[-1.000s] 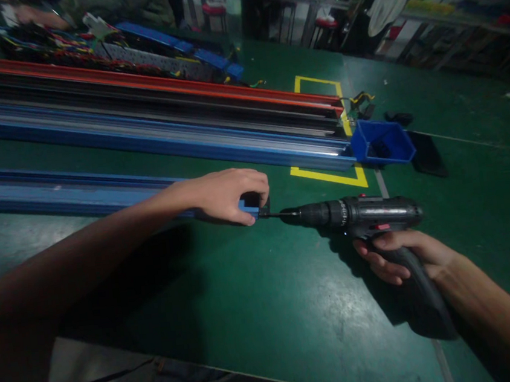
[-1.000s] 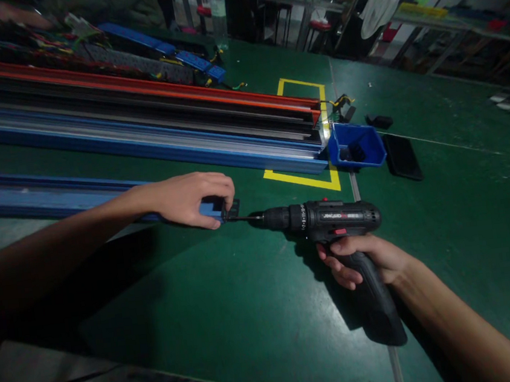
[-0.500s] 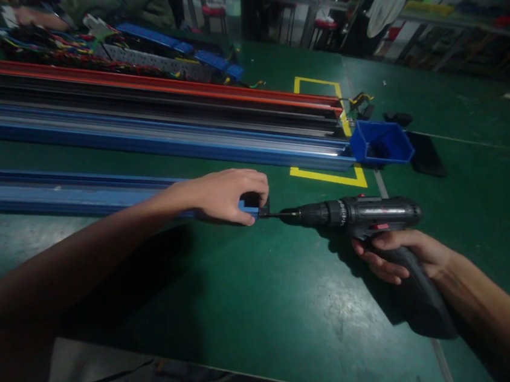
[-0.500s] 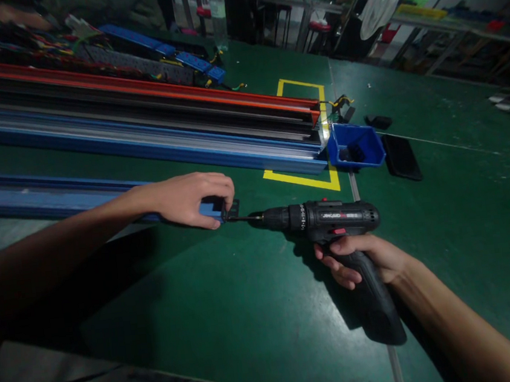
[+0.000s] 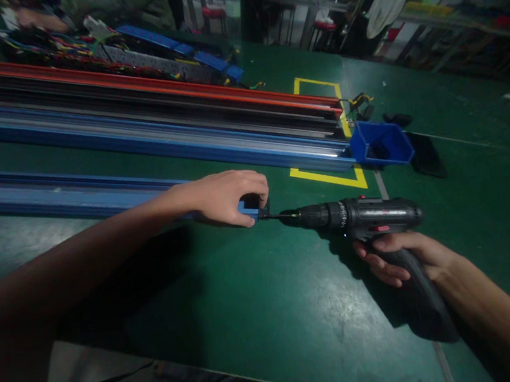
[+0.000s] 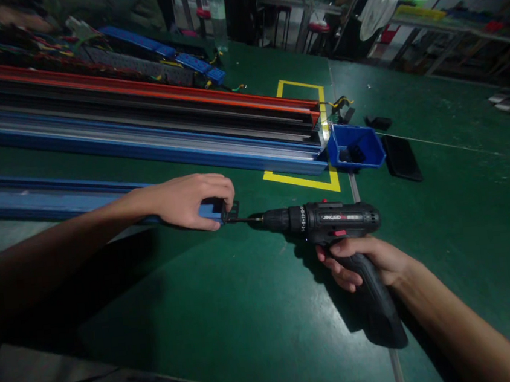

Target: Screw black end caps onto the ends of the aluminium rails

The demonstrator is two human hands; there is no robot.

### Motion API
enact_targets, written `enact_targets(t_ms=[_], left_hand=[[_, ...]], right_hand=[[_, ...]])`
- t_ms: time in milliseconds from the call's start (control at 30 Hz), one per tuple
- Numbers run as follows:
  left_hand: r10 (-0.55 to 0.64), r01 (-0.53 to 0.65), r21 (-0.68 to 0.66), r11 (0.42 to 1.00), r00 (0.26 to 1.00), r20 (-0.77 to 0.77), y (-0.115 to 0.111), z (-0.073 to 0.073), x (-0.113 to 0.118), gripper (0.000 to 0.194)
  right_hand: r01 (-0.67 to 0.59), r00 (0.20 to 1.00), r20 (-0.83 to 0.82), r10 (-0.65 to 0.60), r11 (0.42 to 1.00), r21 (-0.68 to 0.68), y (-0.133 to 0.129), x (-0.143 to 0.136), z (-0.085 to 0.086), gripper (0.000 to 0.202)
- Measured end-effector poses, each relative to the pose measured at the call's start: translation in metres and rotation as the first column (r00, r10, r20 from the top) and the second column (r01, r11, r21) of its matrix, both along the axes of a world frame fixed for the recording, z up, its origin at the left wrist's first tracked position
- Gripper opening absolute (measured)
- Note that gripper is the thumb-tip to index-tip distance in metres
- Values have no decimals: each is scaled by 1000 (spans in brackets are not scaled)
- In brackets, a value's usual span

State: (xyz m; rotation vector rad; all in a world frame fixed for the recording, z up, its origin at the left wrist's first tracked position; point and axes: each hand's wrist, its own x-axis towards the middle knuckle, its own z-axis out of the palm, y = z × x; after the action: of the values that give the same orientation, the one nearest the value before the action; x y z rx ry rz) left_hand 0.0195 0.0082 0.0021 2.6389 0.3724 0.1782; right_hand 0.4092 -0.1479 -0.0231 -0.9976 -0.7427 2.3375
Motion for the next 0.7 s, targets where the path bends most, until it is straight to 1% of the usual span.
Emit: enact_targets(t_ms=[200, 467, 700], left_hand=[[2, -2, 7, 1000, 1000, -6, -1, 0, 0, 20], [16, -16, 18, 1000, 1000, -24, 1, -2, 0, 23], [16, -15, 46, 999, 999, -32, 0, -1, -1, 27]], right_hand=[[13, 1000, 12, -13, 1000, -9, -1, 3, -6, 21], [18, 1000, 7, -19, 999, 30, 0, -6, -1, 24], [-10, 999, -30, 11, 999, 48, 5, -6, -5, 26]])
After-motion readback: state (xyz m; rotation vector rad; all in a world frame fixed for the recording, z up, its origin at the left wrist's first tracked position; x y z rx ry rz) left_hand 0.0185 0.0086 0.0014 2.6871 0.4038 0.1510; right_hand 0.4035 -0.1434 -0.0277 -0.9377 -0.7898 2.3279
